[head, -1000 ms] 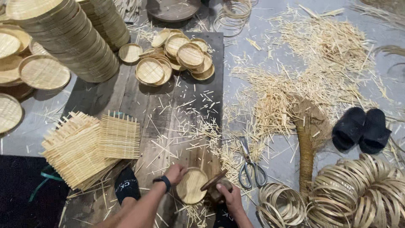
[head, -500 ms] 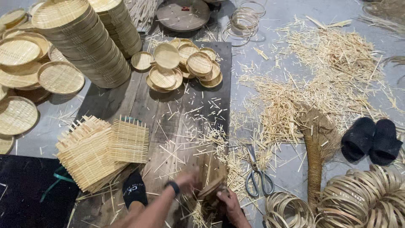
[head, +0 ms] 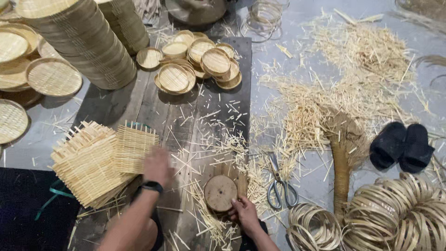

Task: The person assembles and trims bamboo baskets and mats by hand using scissors to cut strips and weaving them together.

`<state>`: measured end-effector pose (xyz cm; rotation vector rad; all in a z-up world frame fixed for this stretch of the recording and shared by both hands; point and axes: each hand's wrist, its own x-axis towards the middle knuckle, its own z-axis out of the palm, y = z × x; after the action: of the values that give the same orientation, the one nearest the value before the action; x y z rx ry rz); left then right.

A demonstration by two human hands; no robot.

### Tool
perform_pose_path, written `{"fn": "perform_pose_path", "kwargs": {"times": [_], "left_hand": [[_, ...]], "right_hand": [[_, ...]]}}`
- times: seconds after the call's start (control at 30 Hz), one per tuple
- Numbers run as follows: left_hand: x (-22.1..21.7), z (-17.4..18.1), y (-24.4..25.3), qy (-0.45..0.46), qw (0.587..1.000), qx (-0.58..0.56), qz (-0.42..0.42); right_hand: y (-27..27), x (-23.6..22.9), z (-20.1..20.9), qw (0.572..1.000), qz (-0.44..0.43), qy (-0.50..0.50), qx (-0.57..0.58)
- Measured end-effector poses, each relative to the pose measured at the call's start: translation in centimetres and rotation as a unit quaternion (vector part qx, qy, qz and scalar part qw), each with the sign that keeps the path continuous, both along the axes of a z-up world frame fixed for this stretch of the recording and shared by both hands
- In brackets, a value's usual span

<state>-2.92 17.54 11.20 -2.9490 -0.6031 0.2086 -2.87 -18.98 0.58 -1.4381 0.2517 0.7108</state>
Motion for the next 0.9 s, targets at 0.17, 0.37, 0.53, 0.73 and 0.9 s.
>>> {"fn": "perform_pose_path", "kwargs": {"times": [0.17, 0.37, 0.53, 0.73, 0.9], "left_hand": [[-1.8, 3.0, 4.8, 0.084, 0.994, -0.004, 0.070], [-3.8, 0.4, 6.1, 0.107, 0.994, 0.004, 0.023], [-4.0, -0.2, 7.8, 0.110, 0.979, 0.152, -0.077], [-1.7, 2.3, 9.6, 0.111, 0.992, -0.035, -0.054], [-0.3, 8.3, 7.1, -0.223, 0.964, -0.021, -0.140]], "right_hand": [[-1.1, -0.7, -0.4, 0.998, -0.004, 0.062, 0.000], [-1.9, -0.8, -1.1, 0.999, 0.005, 0.033, 0.024], [-2.0, -0.4, -1.9, 1.000, 0.026, 0.015, 0.010], [-2.4, -0.3, -2.9, 0.998, 0.024, 0.023, 0.044], [-2.3, -0.5, -2.6, 0.999, 0.011, 0.016, 0.051]]}}
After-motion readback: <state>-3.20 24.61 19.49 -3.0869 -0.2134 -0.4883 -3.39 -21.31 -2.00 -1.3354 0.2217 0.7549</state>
